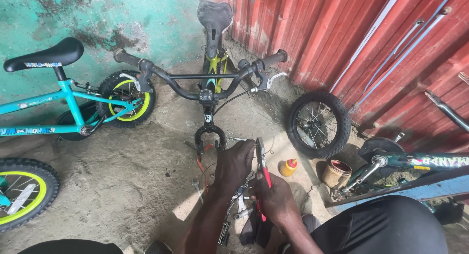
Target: The person uses pliers to cut and adjust a small metal piece, likely a cable or wire, while working on a bicycle. They also use a wrench to tighten a bolt on the bicycle's handlebar area.
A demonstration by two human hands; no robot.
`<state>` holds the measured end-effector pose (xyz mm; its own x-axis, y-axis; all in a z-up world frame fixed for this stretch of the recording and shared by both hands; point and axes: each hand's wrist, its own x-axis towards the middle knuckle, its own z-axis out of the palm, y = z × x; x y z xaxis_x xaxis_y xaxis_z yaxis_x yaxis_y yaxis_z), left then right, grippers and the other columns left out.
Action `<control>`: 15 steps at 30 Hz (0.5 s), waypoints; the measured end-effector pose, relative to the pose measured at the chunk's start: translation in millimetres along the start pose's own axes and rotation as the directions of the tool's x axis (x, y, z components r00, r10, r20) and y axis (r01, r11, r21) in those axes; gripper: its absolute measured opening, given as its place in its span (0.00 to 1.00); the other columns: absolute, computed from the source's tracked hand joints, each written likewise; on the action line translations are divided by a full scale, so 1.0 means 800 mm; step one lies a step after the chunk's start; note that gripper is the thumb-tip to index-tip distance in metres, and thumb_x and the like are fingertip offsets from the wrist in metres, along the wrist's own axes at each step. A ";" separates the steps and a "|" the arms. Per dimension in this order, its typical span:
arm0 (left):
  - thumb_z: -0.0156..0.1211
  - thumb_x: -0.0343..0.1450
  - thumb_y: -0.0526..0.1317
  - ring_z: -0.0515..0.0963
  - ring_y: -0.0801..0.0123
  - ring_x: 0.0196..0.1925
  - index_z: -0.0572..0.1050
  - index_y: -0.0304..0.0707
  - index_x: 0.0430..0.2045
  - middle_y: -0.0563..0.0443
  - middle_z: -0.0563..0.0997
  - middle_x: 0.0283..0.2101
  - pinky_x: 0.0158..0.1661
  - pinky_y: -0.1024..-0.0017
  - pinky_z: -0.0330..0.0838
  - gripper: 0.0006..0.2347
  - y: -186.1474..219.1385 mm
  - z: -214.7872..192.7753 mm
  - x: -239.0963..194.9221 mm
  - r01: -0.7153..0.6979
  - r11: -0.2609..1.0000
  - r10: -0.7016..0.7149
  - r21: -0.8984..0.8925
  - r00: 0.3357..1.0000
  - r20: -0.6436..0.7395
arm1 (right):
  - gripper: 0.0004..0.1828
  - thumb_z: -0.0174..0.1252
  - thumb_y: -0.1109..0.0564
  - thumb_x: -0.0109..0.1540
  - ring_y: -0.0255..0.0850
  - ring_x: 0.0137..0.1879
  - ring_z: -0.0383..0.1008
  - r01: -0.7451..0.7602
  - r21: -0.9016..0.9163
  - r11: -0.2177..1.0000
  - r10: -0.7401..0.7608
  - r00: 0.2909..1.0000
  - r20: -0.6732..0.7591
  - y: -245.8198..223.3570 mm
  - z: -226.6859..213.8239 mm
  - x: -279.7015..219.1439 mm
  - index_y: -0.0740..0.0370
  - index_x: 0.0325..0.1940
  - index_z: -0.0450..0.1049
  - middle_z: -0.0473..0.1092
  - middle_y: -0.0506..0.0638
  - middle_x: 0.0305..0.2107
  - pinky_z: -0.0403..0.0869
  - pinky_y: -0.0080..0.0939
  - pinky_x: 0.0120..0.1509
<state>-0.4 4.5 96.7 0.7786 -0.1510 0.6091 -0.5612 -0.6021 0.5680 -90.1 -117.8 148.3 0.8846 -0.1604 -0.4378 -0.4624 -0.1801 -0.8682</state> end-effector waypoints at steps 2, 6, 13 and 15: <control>0.58 0.71 0.36 0.81 0.52 0.26 0.78 0.42 0.40 0.48 0.83 0.34 0.28 0.57 0.72 0.07 -0.002 -0.001 0.000 -0.012 1.000 0.011 0.006 0.999 0.044 | 0.21 0.49 0.51 0.69 0.40 0.24 0.70 0.051 -0.001 0.999 -0.051 0.999 -0.004 0.004 -0.001 0.001 0.69 0.38 0.82 0.75 0.54 0.21 0.68 0.37 0.29; 0.57 0.71 0.37 0.79 0.49 0.24 0.77 0.44 0.40 0.47 0.82 0.32 0.27 0.54 0.70 0.06 -0.001 -0.007 0.002 -0.006 0.999 0.003 0.039 0.996 0.086 | 0.23 0.50 0.46 0.69 0.41 0.25 0.73 0.038 -0.215 0.976 -0.053 0.996 -0.068 0.005 -0.006 0.003 0.66 0.33 0.80 0.74 0.53 0.20 0.72 0.40 0.32; 0.55 0.73 0.39 0.77 0.56 0.20 0.76 0.39 0.33 0.47 0.80 0.23 0.26 0.59 0.68 0.05 0.013 -0.012 0.004 0.094 0.974 -0.087 -0.208 0.995 0.042 | 0.25 0.54 0.43 0.68 0.39 0.20 0.69 0.139 -0.388 0.911 -0.221 0.959 -0.175 0.020 -0.006 0.018 0.61 0.22 0.75 0.70 0.50 0.13 0.70 0.42 0.29; 0.54 0.73 0.38 0.75 0.58 0.20 0.76 0.37 0.32 0.47 0.79 0.23 0.26 0.61 0.67 0.05 0.015 -0.013 0.006 0.101 0.955 -0.096 -0.278 0.995 0.034 | 0.25 0.54 0.43 0.68 0.40 0.19 0.69 0.133 -0.435 0.891 -0.235 0.953 -0.192 0.021 -0.007 0.021 0.60 0.22 0.73 0.69 0.50 0.12 0.70 0.43 0.28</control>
<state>-6.4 4.3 112.2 0.8377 -0.1190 0.5330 -0.5353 -0.3721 0.7583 -83.6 -128.6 127.4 0.9401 -0.2964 -0.1683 -0.3209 -0.6036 -0.7298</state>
